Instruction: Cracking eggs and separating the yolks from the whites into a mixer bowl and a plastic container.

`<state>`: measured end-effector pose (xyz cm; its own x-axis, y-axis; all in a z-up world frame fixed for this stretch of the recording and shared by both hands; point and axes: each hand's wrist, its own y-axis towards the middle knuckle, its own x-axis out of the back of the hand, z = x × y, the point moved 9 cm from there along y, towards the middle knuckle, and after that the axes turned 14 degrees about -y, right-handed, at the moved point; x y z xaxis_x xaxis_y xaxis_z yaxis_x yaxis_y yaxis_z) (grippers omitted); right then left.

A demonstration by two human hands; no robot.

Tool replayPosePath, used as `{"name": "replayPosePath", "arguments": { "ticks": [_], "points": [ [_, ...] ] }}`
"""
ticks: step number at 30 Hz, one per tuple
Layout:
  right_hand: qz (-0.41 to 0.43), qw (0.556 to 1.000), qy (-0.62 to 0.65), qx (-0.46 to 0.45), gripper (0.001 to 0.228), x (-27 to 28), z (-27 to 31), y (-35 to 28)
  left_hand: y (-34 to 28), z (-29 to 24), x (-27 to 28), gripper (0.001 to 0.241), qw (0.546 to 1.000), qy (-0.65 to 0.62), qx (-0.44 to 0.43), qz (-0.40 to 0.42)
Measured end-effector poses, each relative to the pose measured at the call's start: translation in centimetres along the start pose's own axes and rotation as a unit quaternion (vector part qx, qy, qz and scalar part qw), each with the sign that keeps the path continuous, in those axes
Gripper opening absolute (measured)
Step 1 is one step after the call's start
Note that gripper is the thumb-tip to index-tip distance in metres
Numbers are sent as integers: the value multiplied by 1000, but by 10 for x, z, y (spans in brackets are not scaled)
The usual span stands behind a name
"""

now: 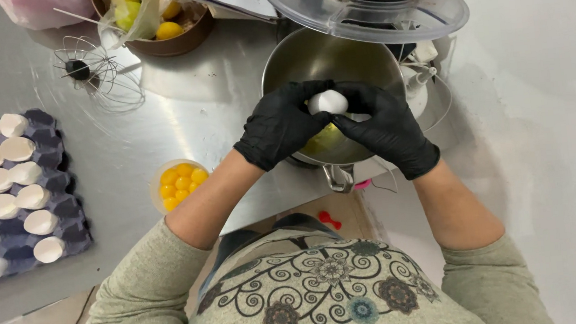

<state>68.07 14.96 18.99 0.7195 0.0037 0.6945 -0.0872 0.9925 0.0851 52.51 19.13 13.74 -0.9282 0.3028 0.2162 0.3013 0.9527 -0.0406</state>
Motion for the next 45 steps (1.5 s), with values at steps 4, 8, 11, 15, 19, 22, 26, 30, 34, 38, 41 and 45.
{"name": "replayPosePath", "arguments": {
  "ticks": [4,8,11,15,19,22,26,30,34,38,41,45],
  "points": [
    [8,998,-65,8,46,-2,3,5,3,2,-6,52,999,34,25,14],
    [-2,986,-168,-22,41,-9,-3,8,4,9,-9,53,1000,11,4,-2],
    [2,984,-173,-51,38,-8,-7,9,4,8,-6,53,1000,4,-7,-10],
    [11,980,-190,-49,41,-9,-1,9,4,2,-9,55,999,33,-2,0],
    [30,985,-136,-103,38,-12,-14,14,6,1,-11,55,999,30,-8,-15],
    [55,972,-166,-156,41,-15,-14,11,6,0,-11,56,999,23,-18,-35],
    [43,982,-117,-139,39,-14,-6,15,11,12,-14,59,998,31,-18,-54],
    [40,983,-103,-149,42,-18,-21,18,-8,-40,-4,62,998,0,-44,-52],
    [39,978,-123,-162,48,-20,-32,15,18,18,-18,53,996,75,3,-47],
    [33,976,-138,-163,45,-19,-31,14,5,-21,-12,56,999,33,5,-43],
    [35,977,-139,-160,47,-16,-30,15,19,9,-18,56,997,60,31,-30],
    [23,986,-80,-143,48,-23,-50,18,16,5,-7,57,996,72,48,0]
  ]
}}
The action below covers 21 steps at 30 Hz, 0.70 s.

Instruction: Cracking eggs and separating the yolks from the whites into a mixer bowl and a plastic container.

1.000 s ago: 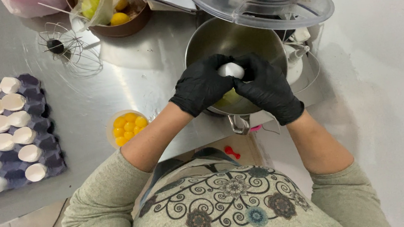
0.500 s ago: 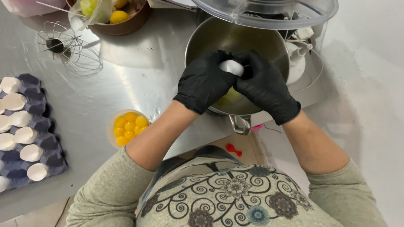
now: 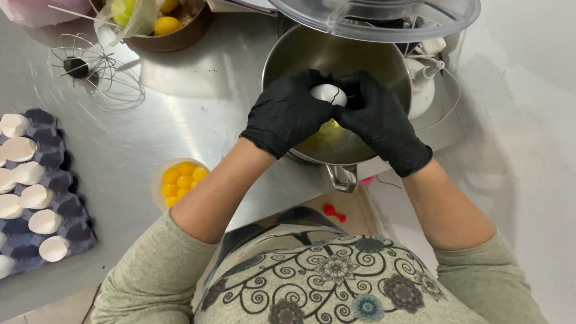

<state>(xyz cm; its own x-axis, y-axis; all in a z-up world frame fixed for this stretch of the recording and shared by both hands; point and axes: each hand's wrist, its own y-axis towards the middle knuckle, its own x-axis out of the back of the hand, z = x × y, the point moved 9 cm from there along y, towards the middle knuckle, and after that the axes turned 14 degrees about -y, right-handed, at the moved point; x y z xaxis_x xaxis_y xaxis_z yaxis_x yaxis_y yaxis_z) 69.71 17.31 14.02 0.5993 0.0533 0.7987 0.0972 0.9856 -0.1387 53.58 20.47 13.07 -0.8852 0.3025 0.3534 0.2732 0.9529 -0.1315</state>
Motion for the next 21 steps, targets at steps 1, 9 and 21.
{"name": "replayPosePath", "arguments": {
  "ticks": [1,9,21],
  "points": [
    [0,1000,0,0,48,4,7,-2,0,-4,3,57,1000,0,0,0],
    [53,972,230,-10,45,-1,5,-9,5,-18,8,57,999,3,-8,34],
    [98,929,356,-39,47,-4,16,-16,11,-33,12,47,996,57,-48,44]
  ]
}}
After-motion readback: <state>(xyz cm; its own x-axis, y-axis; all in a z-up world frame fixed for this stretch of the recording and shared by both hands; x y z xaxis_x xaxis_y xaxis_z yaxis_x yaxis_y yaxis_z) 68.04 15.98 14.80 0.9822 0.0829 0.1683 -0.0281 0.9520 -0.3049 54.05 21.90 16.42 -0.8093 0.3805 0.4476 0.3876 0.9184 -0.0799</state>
